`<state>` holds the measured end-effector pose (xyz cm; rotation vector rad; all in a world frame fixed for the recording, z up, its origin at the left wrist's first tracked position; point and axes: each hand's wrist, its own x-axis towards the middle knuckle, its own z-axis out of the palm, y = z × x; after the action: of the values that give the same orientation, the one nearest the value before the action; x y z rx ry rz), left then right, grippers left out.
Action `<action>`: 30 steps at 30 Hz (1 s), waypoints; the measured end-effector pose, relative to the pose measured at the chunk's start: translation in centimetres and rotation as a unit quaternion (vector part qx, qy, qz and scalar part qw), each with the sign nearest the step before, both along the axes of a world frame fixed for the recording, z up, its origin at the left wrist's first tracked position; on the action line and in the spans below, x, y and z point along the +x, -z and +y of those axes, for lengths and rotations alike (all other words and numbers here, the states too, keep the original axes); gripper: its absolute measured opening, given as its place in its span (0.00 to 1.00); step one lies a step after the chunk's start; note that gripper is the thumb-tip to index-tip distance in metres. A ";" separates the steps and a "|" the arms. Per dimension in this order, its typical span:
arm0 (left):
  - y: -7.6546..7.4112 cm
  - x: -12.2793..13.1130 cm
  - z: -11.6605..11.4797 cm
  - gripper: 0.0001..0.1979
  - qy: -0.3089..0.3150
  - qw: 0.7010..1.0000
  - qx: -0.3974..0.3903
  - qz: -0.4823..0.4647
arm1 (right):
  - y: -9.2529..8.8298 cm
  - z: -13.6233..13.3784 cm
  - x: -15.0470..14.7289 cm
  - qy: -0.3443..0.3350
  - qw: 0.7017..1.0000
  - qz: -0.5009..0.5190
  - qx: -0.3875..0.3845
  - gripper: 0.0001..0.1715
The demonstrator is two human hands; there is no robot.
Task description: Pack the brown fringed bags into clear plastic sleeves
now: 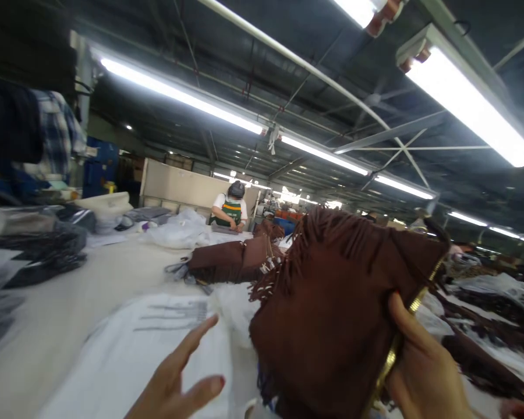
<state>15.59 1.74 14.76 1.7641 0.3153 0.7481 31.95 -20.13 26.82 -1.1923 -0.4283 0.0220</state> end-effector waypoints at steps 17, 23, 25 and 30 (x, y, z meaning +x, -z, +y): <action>-2.7 -12.7 3.7 0.31 -0.235 0.971 -0.007 0.030 | 7.2 15.4 -15.1 -0.313 0.935 0.169 -0.015 0.18; 2.4 -12.7 -2.8 0.46 -0.421 0.810 0.380 0.147 | 5.3 19.0 -18.8 -0.321 0.927 0.192 -0.019 0.13; 4.7 -11.7 -3.7 0.42 -0.446 0.779 0.380 0.223 | 5.2 20.0 -19.6 -0.304 0.932 0.193 -0.035 0.14; 3.5 -13.2 -0.9 0.29 -0.338 0.770 0.357 0.407 | 7.2 21.3 -18.3 -0.266 0.932 0.196 -0.149 0.09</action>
<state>2.39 0.86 11.26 2.7018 1.4814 0.5567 13.66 1.20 19.61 -1.2995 -0.3893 0.8062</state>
